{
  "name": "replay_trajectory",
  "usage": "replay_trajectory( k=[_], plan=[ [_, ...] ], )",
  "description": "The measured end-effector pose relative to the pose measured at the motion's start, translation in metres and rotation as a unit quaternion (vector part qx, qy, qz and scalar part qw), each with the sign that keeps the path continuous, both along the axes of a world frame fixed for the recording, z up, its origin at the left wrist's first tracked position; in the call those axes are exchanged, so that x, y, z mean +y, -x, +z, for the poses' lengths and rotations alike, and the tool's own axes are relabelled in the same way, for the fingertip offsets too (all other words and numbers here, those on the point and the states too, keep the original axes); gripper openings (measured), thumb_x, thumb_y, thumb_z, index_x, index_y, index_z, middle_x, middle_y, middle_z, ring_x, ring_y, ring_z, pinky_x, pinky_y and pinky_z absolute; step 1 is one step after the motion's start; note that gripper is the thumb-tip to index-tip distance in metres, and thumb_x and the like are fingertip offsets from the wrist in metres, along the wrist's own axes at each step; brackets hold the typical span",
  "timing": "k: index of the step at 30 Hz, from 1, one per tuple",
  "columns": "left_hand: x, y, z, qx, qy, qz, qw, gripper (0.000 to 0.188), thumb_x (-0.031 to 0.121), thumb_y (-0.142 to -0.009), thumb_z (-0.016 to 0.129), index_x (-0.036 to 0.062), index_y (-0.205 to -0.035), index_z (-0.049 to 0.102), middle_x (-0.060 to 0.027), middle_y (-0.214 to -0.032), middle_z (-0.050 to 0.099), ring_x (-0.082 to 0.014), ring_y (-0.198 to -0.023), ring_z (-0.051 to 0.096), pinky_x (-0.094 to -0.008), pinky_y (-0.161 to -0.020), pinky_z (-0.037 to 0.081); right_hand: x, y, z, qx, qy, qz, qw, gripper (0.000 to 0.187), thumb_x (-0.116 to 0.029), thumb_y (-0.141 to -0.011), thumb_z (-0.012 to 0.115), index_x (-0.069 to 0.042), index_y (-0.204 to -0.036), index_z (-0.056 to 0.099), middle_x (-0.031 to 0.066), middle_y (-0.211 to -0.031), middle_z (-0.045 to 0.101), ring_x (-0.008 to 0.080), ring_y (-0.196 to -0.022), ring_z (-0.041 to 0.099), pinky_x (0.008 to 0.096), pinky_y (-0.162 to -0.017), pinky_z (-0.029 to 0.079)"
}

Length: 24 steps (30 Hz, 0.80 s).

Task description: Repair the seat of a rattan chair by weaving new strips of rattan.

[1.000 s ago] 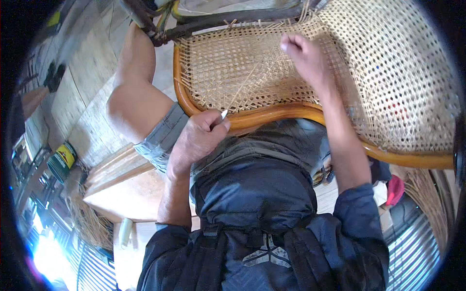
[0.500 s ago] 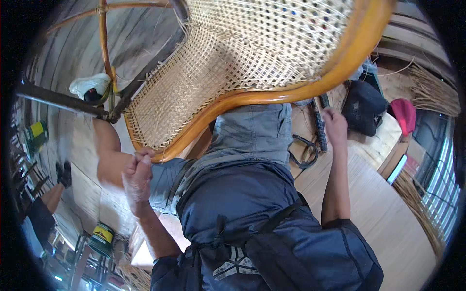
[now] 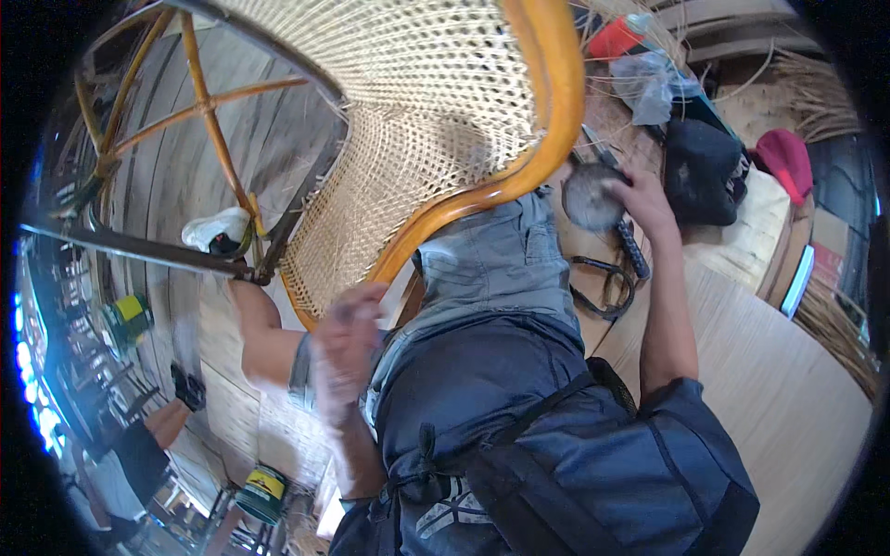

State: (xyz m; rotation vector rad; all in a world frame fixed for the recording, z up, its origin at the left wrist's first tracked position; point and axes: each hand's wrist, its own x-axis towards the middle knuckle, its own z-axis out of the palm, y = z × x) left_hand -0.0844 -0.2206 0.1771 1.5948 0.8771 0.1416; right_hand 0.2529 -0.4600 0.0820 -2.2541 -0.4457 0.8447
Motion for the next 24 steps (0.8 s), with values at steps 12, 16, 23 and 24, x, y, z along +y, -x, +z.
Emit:
replay_trajectory(
  k=[12, 16, 23, 24],
  plan=[
    [-0.036, -0.078, -0.029, 0.106, 0.099, -0.282, 0.949, 0.040, 0.022, -0.082, 0.056, -0.0042, -0.112, 0.051, -0.0178, -0.087, 0.062, -0.0192, -0.082, 0.059, -0.0293, -0.075, 0.046, 0.024, 0.137, 0.042, 0.222, -0.219, -0.006, 0.950, 0.023, -0.019, -0.083, 0.060, -0.001, -0.097, 0.060, 0.0038, -0.086, 0.059, 0.0113, -0.080, 0.054, 0.0243, -0.073, 0.043],
    [-0.033, -0.069, -0.018, 0.071, 0.077, -0.133, 0.986, 0.034, 0.018, -0.084, 0.052, -0.0066, -0.108, 0.053, -0.0115, -0.091, 0.062, -0.0152, -0.082, 0.056, -0.0284, -0.076, 0.045, -0.036, 0.105, -0.024, 0.045, -0.129, -0.095, 0.986, 0.020, -0.018, -0.085, 0.057, -0.001, -0.095, 0.061, 0.0020, -0.083, 0.059, 0.0105, -0.072, 0.054, 0.0233, -0.067, 0.044],
    [0.003, -0.042, -0.037, 0.059, 0.079, 0.011, 0.995, 0.032, 0.016, -0.083, 0.053, -0.0054, -0.106, 0.054, -0.0091, -0.090, 0.060, -0.0151, -0.080, 0.055, -0.0266, -0.074, 0.044, -0.132, 0.063, -0.072, -0.111, 0.213, -0.094, 0.966, 0.047, -0.030, -0.072, 0.068, -0.006, -0.109, 0.053, 0.0160, -0.105, 0.057, 0.0335, -0.097, 0.054, 0.0394, -0.083, 0.043],
    [0.005, -0.039, -0.040, 0.062, 0.065, 0.014, 0.996, 0.033, 0.017, -0.082, 0.054, -0.0054, -0.106, 0.054, -0.0085, -0.089, 0.060, -0.0149, -0.079, 0.055, -0.0264, -0.073, 0.045, -0.120, 0.069, -0.065, -0.108, 0.212, -0.096, 0.966, 0.047, -0.030, -0.072, 0.068, -0.006, -0.109, 0.053, 0.0160, -0.105, 0.057, 0.0335, -0.097, 0.054, 0.0394, -0.083, 0.043]
  ],
)
